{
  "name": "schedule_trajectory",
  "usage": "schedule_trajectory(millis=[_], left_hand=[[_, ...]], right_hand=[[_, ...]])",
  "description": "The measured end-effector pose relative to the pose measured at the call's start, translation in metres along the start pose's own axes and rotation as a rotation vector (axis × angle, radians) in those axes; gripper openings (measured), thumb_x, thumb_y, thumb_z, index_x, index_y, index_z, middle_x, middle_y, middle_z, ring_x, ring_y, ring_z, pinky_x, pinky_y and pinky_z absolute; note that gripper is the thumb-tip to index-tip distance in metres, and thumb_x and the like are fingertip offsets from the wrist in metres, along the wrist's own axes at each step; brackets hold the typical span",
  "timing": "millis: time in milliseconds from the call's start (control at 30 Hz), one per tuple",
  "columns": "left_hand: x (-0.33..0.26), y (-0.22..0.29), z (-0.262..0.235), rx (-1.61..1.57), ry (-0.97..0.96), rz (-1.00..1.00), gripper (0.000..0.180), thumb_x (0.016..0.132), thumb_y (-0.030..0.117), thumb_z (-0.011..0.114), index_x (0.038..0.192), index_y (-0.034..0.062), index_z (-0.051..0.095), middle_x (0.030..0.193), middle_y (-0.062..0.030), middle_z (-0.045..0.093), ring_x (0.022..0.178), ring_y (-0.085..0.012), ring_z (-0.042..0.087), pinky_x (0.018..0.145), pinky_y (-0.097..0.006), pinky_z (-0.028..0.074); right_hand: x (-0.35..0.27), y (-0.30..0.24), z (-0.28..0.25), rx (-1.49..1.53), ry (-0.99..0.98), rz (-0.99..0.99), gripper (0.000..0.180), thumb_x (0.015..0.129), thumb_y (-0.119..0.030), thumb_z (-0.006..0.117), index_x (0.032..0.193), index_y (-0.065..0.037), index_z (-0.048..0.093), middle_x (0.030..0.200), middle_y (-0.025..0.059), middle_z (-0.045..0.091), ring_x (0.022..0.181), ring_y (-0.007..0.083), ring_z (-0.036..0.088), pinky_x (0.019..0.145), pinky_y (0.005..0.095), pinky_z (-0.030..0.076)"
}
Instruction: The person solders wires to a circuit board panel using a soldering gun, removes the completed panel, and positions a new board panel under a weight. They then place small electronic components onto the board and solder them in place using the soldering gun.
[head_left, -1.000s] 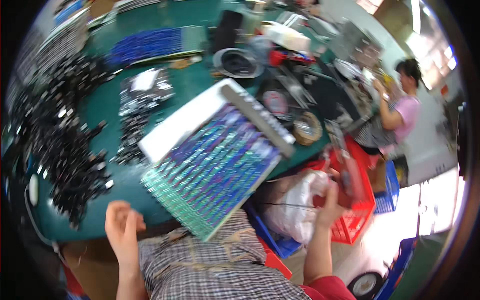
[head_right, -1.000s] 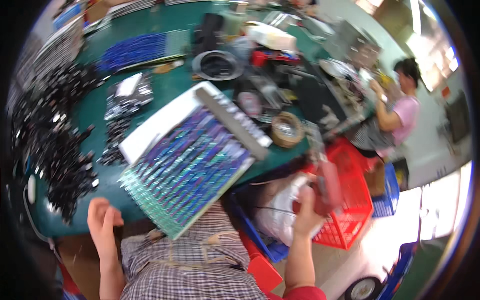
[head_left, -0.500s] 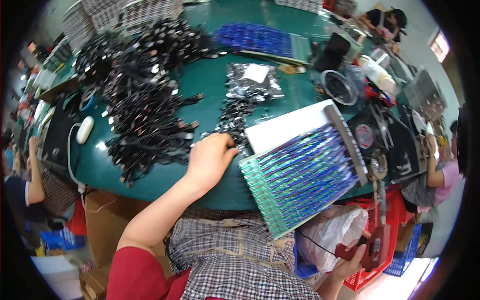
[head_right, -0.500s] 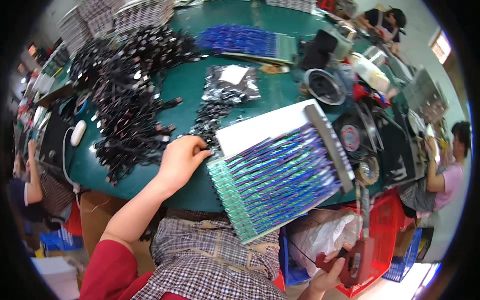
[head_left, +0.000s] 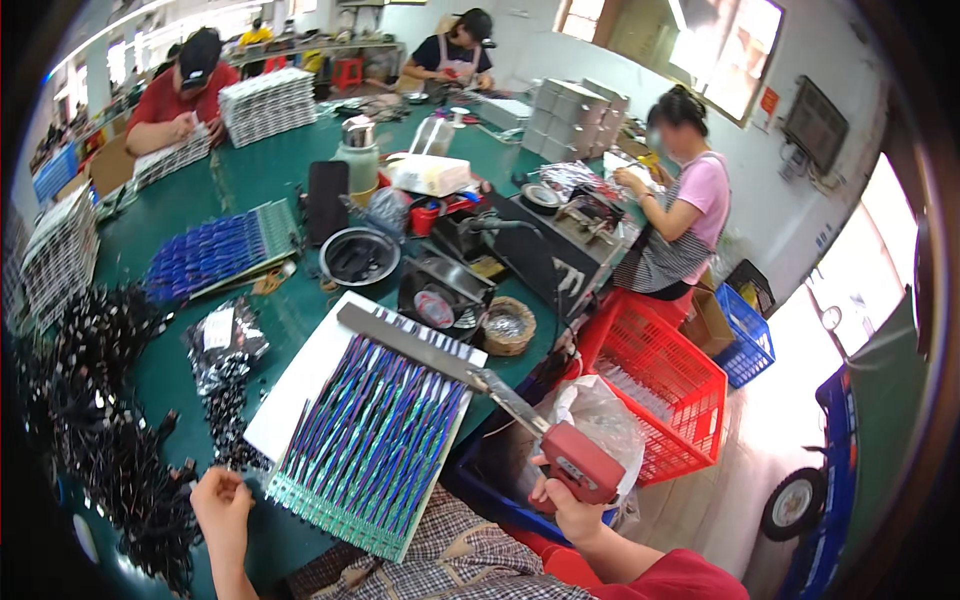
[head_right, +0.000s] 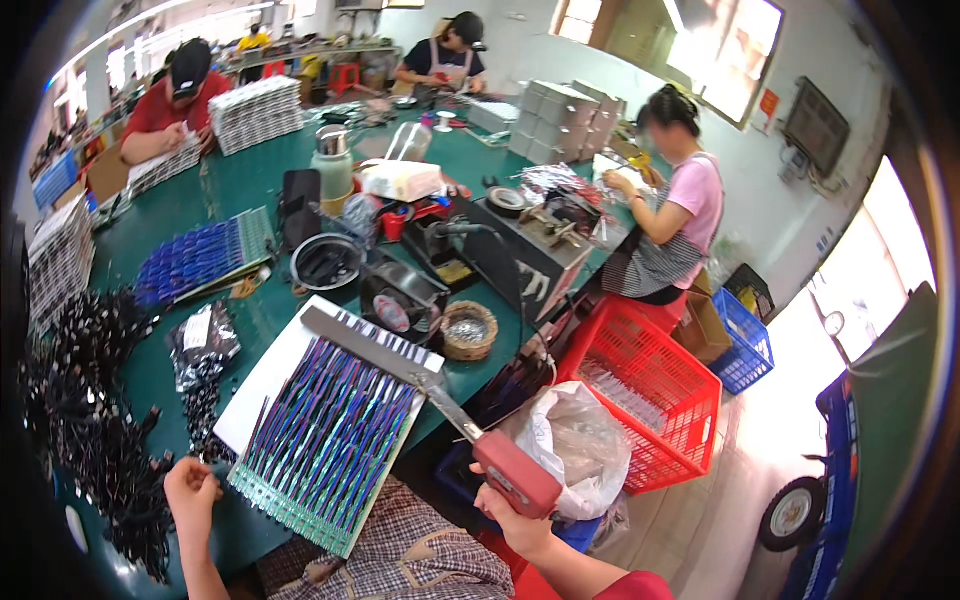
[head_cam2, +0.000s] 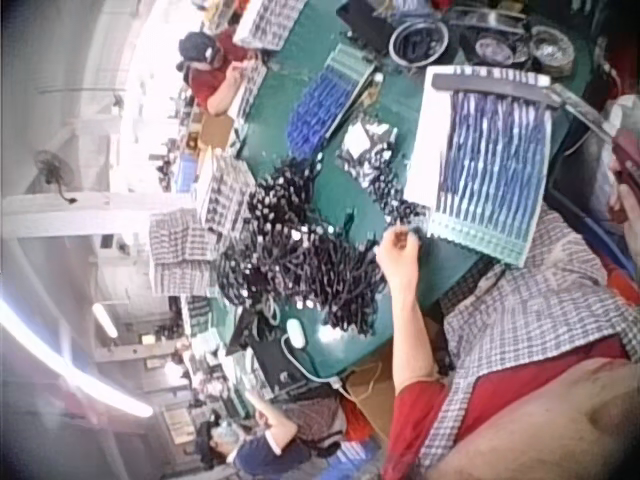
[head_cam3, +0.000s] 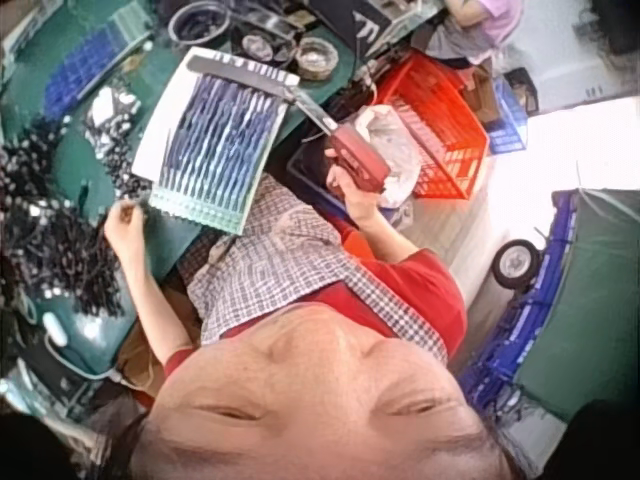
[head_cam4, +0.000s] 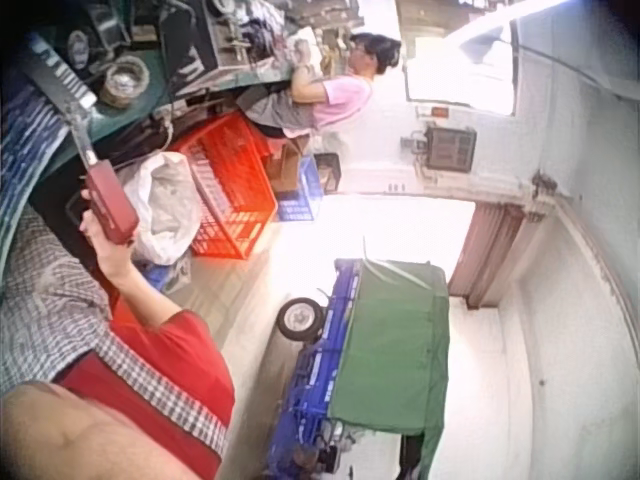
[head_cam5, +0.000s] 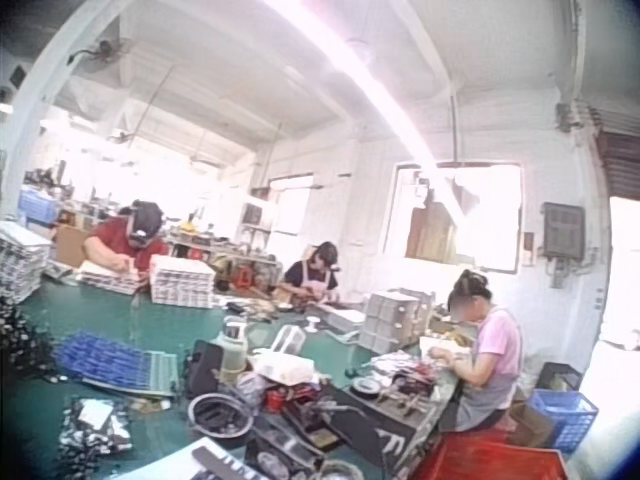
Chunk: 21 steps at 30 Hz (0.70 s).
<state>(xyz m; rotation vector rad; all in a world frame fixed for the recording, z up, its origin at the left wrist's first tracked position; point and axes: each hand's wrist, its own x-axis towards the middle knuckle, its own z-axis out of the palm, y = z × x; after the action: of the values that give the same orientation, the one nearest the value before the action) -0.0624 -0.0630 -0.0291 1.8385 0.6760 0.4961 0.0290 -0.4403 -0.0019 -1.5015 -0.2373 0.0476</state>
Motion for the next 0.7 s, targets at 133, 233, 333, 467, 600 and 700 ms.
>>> schedule_trajectory(millis=[133, 233, 333, 467, 600, 700], left_hand=[[-0.013, -0.016, -0.011, -0.162, 0.019, -0.124, 0.009, 0.072, -0.009, 0.053, 0.078, -0.0028, 0.050, 0.065, -0.0082, 0.055, 0.056, -0.0128, 0.058, 0.050, -0.022, 0.048], [-0.023, -0.018, -0.019, -0.257, 0.020, -0.132, 0.005, 0.079, -0.006, 0.053, 0.082, -0.0031, 0.054, 0.071, -0.0072, 0.058, 0.059, -0.0114, 0.058, 0.054, -0.021, 0.048], [-0.038, -0.014, -0.023, -0.270, -0.027, -0.131, 0.016, 0.083, 0.000, 0.059, 0.099, -0.0024, 0.056, 0.080, -0.0072, 0.061, 0.070, -0.0125, 0.058, 0.065, -0.023, 0.048], [-0.048, -0.011, -0.025, -0.401, 0.058, -0.176, 0.013, 0.080, -0.003, 0.060, 0.094, -0.0034, 0.059, 0.082, -0.0082, 0.062, 0.071, -0.0143, 0.060, 0.065, -0.023, 0.049], [-0.047, -0.017, -0.027, -0.410, 0.028, -0.174, 0.016, 0.081, -0.004, 0.060, 0.097, -0.0037, 0.060, 0.083, -0.0088, 0.063, 0.071, -0.0145, 0.060, 0.064, -0.024, 0.051], [-0.049, -0.021, -0.026, -0.457, 0.039, -0.141, 0.015, 0.081, -0.004, 0.060, 0.096, -0.0044, 0.060, 0.084, -0.0088, 0.063, 0.071, -0.0144, 0.060, 0.065, -0.024, 0.051]], right_hand=[[0.000, 0.000, 0.002, -0.010, 0.024, 0.024, 0.033, 0.086, -0.016, 0.057, 0.113, 0.002, 0.051, 0.081, 0.0082, 0.059, 0.066, 0.0112, 0.055, 0.057, 0.0210, 0.043], [0.000, 0.001, 0.001, 0.057, -0.027, 0.003, 0.039, 0.083, -0.002, 0.059, 0.120, -0.001, 0.047, 0.109, 0.0082, 0.060, 0.071, 0.0086, 0.057, 0.061, 0.0214, 0.047], [-0.003, 0.003, 0.001, 0.084, 0.001, 0.008, 0.040, 0.082, 0.000, 0.060, 0.120, 0.001, 0.047, 0.108, 0.0103, 0.060, 0.072, 0.0094, 0.058, 0.063, 0.0225, 0.048], [-0.007, 0.001, 0.002, 0.116, 0.044, 0.021, 0.043, 0.081, 0.002, 0.061, 0.121, 0.002, 0.046, 0.108, 0.0121, 0.060, 0.075, 0.0099, 0.058, 0.065, 0.0231, 0.049], [-0.009, -0.007, 0.007, 0.100, 0.064, 0.003, 0.046, 0.081, 0.003, 0.061, 0.123, 0.003, 0.044, 0.108, 0.0129, 0.060, 0.077, 0.0098, 0.058, 0.065, 0.0229, 0.049], [-0.010, -0.011, 0.012, 0.095, 0.048, -0.014, 0.047, 0.081, 0.002, 0.061, 0.124, 0.004, 0.044, 0.108, 0.0134, 0.060, 0.078, 0.0097, 0.058, 0.065, 0.0228, 0.050]])
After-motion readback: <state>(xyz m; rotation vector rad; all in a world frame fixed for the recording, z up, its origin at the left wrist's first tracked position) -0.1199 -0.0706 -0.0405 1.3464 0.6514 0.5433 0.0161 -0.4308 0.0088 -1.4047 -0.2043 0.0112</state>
